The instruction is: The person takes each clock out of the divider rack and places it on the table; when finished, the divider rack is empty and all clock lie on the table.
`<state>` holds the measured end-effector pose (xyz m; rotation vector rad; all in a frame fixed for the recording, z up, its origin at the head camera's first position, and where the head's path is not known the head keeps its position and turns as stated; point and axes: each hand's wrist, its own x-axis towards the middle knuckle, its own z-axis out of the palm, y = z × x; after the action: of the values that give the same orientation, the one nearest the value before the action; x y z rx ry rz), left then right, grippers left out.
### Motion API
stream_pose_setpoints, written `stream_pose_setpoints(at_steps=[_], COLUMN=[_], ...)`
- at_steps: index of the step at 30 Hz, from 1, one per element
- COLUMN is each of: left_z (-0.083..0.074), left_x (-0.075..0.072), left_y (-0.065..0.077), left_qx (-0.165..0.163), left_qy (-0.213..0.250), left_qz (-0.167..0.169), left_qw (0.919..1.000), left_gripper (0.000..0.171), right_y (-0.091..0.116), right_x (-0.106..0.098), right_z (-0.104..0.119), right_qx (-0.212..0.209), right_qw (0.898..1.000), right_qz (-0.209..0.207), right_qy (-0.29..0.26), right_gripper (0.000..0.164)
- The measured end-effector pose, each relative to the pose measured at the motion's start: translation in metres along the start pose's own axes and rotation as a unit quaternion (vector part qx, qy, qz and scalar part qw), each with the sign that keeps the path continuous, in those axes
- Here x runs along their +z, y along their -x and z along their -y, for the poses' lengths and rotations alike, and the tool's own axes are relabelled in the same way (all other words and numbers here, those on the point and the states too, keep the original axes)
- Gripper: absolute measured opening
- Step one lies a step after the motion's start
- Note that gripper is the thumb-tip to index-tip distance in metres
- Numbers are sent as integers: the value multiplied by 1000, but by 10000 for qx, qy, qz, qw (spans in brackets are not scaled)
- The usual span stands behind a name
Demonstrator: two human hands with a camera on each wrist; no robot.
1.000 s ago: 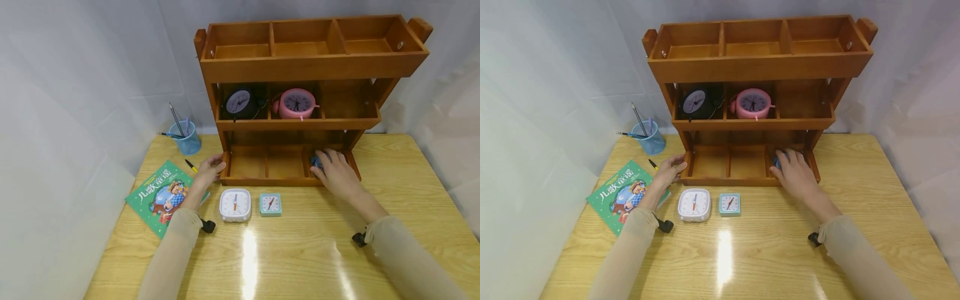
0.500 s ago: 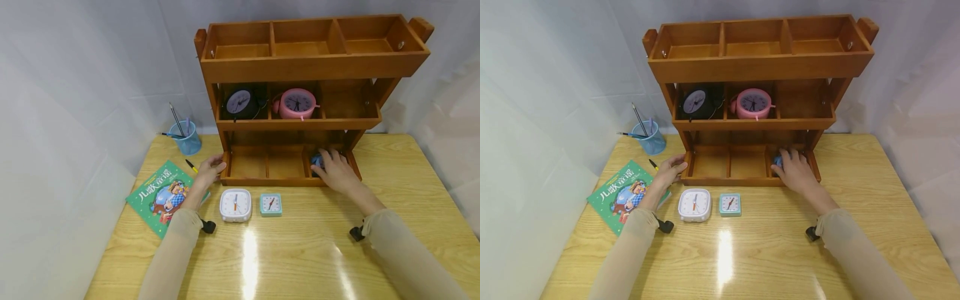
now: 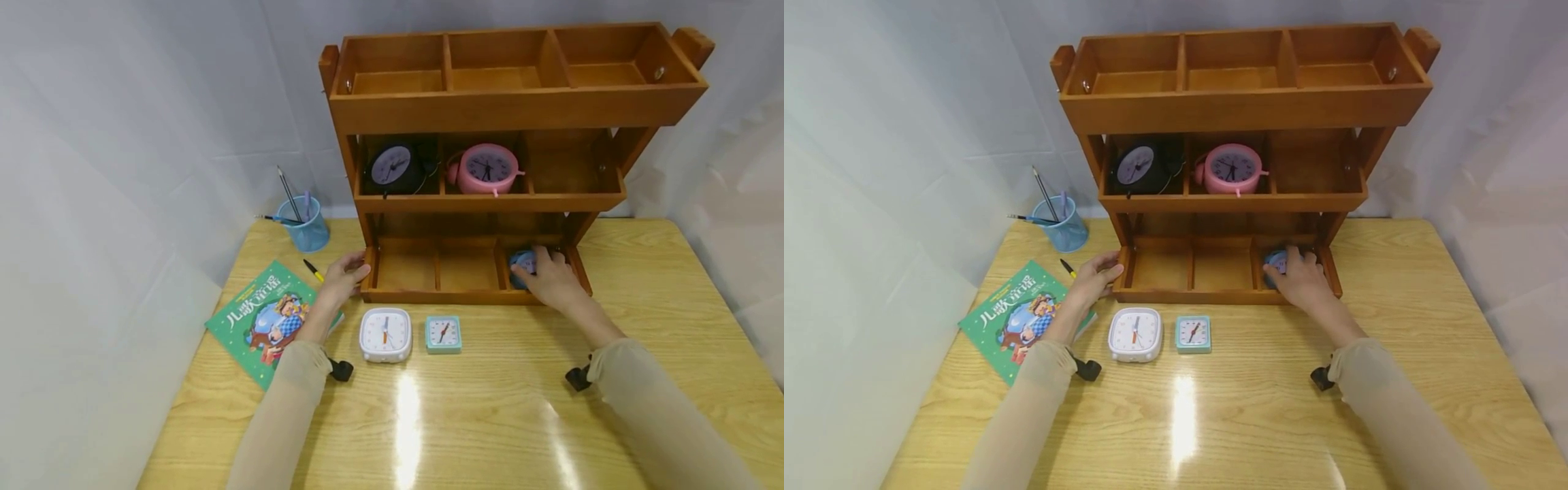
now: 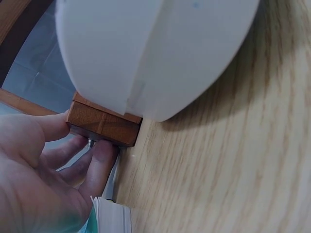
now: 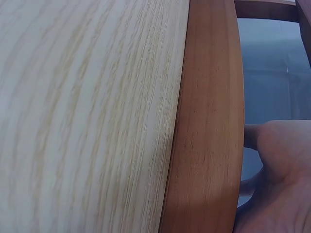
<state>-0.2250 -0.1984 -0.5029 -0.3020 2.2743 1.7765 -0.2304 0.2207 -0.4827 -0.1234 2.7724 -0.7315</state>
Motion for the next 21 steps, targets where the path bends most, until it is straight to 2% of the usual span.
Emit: stream_pose_setpoints(at_steps=[7, 21], left_z=[1, 0], left_x=[0, 0], left_y=[1, 1], left_qx=[41, 73], left_qy=[31, 31], left_qz=[-6, 7], left_qw=[10000, 10000], left_gripper=[52, 52], right_y=[-2, 1], right_x=[-1, -7], right_z=[5, 9], right_qx=[343, 53], right_qw=[9992, 9996], right_qz=[194, 254], right_qy=[57, -125], right_gripper=[97, 87])
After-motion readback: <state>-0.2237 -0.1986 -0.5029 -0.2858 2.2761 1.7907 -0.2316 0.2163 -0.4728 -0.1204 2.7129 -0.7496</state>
